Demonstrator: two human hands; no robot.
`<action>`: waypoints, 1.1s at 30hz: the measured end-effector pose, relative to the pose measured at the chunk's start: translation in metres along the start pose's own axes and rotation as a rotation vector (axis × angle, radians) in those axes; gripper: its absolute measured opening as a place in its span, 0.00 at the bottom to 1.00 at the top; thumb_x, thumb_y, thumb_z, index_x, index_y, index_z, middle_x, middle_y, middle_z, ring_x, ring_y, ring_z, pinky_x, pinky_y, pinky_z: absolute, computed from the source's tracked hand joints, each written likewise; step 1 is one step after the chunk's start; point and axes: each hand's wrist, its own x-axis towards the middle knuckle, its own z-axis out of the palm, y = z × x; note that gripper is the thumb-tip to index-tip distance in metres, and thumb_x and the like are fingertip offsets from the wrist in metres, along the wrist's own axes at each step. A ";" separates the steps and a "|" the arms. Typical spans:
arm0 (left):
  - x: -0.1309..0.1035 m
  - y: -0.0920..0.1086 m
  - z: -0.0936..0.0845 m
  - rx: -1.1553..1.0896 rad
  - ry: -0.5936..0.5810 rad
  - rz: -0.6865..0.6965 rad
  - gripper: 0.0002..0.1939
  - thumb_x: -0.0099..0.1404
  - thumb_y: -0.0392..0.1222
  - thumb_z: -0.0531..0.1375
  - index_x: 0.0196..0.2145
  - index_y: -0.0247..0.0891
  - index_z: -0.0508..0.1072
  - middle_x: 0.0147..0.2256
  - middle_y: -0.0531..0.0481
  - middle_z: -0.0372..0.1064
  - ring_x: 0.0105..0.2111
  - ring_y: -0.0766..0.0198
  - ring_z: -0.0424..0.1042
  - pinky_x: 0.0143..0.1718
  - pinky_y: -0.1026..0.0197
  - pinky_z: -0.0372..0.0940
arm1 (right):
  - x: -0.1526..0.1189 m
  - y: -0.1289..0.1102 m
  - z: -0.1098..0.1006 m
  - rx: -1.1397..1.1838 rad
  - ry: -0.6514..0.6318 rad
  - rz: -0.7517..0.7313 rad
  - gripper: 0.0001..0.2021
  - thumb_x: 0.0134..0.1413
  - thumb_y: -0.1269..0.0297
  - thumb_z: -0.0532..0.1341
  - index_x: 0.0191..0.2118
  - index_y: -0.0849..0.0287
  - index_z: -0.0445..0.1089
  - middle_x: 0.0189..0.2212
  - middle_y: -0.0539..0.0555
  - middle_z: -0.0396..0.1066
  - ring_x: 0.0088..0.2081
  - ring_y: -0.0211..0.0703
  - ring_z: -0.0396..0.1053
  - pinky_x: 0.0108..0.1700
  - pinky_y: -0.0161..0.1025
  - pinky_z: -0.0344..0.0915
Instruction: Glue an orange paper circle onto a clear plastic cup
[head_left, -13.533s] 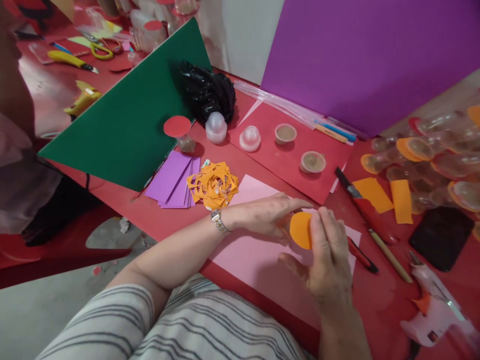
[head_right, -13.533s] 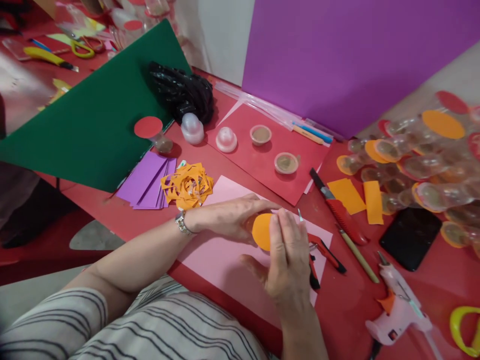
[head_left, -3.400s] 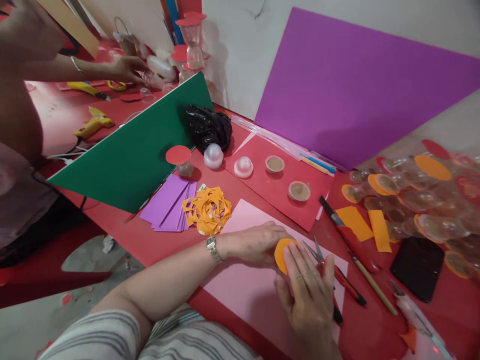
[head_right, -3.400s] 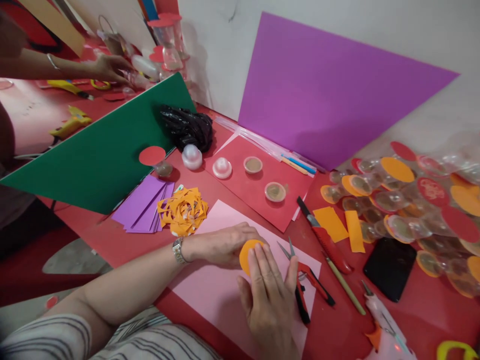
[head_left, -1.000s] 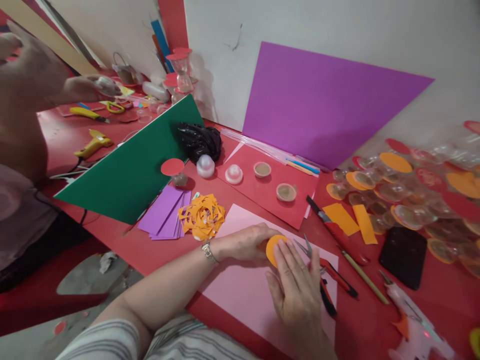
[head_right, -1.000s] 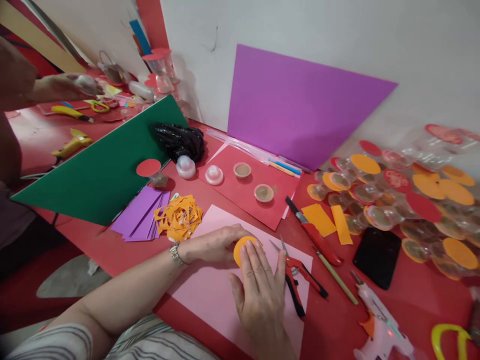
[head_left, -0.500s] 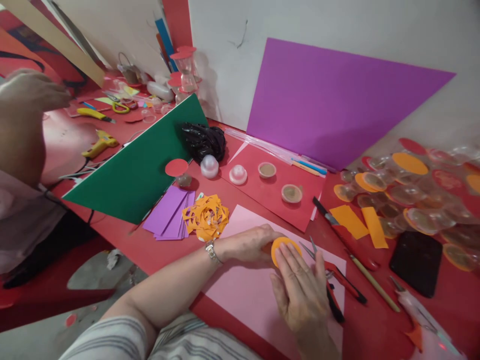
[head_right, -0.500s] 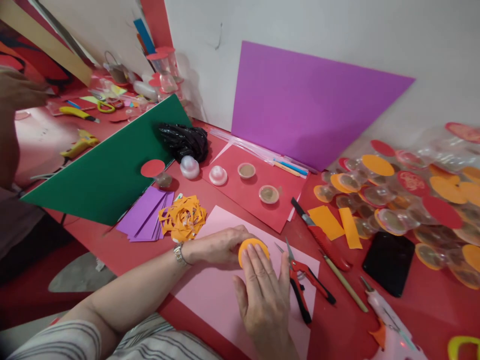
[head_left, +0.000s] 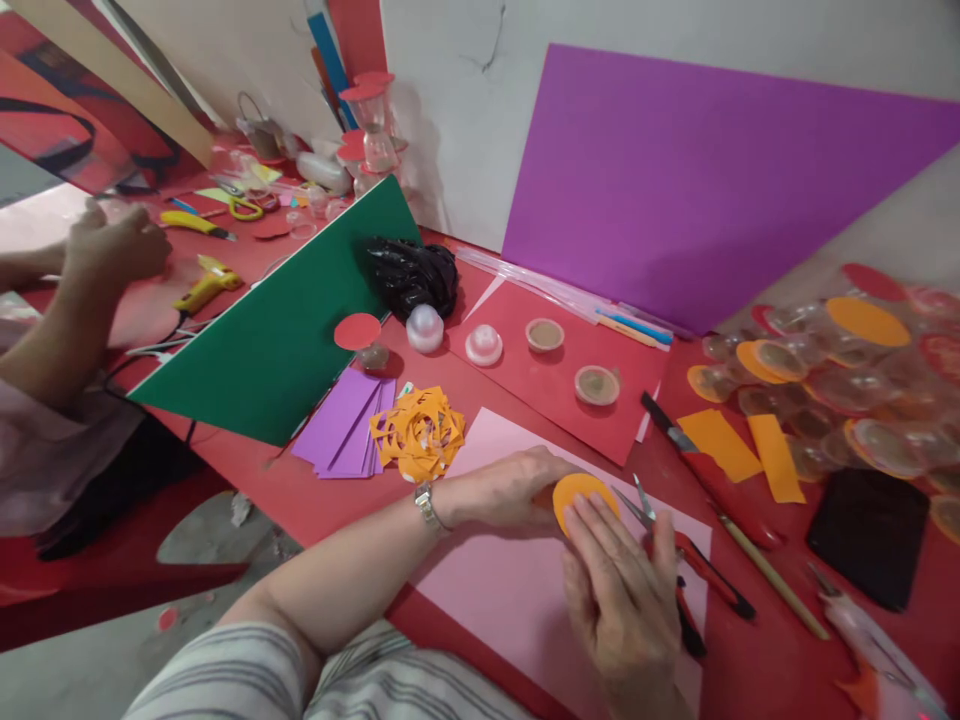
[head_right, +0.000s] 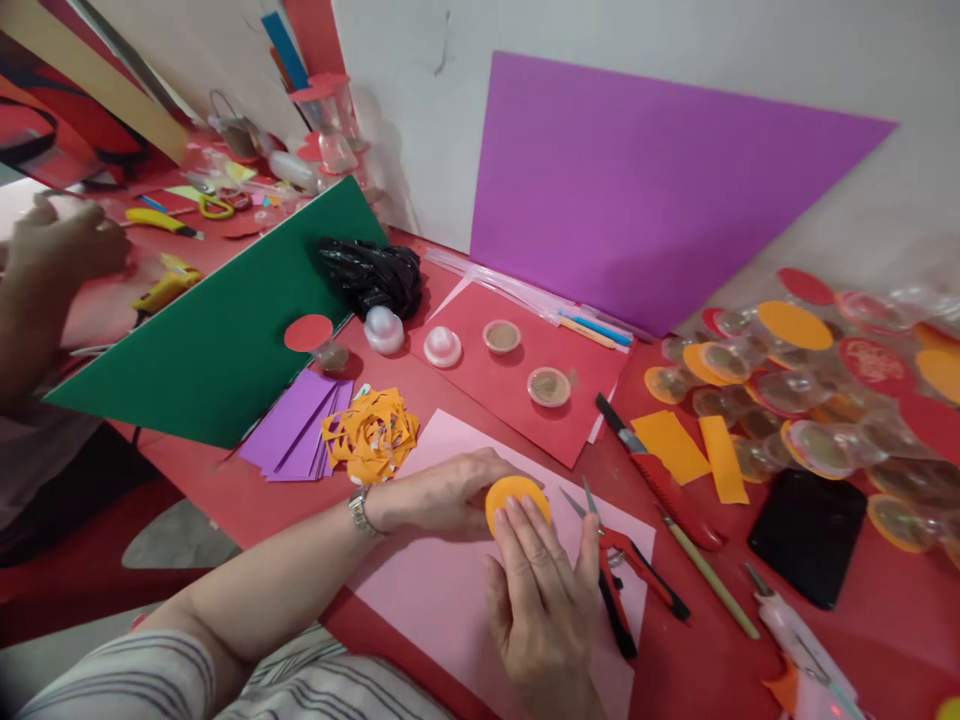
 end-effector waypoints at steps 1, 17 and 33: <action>0.000 0.001 -0.002 0.001 -0.014 -0.016 0.17 0.64 0.35 0.65 0.51 0.35 0.76 0.42 0.45 0.78 0.38 0.63 0.74 0.45 0.64 0.67 | 0.000 0.000 0.000 -0.001 0.003 -0.002 0.10 0.68 0.72 0.57 0.48 0.70 0.73 0.44 0.63 0.80 0.48 0.49 0.78 0.67 0.63 0.54; -0.001 0.000 0.008 0.202 0.030 -0.077 0.14 0.63 0.41 0.67 0.44 0.31 0.75 0.40 0.41 0.75 0.40 0.59 0.73 0.47 0.59 0.68 | -0.002 0.004 0.002 -0.030 0.006 -0.002 0.11 0.69 0.69 0.56 0.48 0.69 0.73 0.43 0.64 0.80 0.47 0.51 0.79 0.67 0.63 0.54; 0.001 -0.006 0.009 0.161 0.034 -0.085 0.22 0.57 0.39 0.71 0.48 0.32 0.74 0.46 0.37 0.75 0.47 0.54 0.74 0.52 0.56 0.68 | -0.006 0.011 -0.005 -0.106 0.062 0.008 0.14 0.67 0.69 0.57 0.53 0.71 0.71 0.44 0.68 0.79 0.47 0.55 0.79 0.65 0.66 0.55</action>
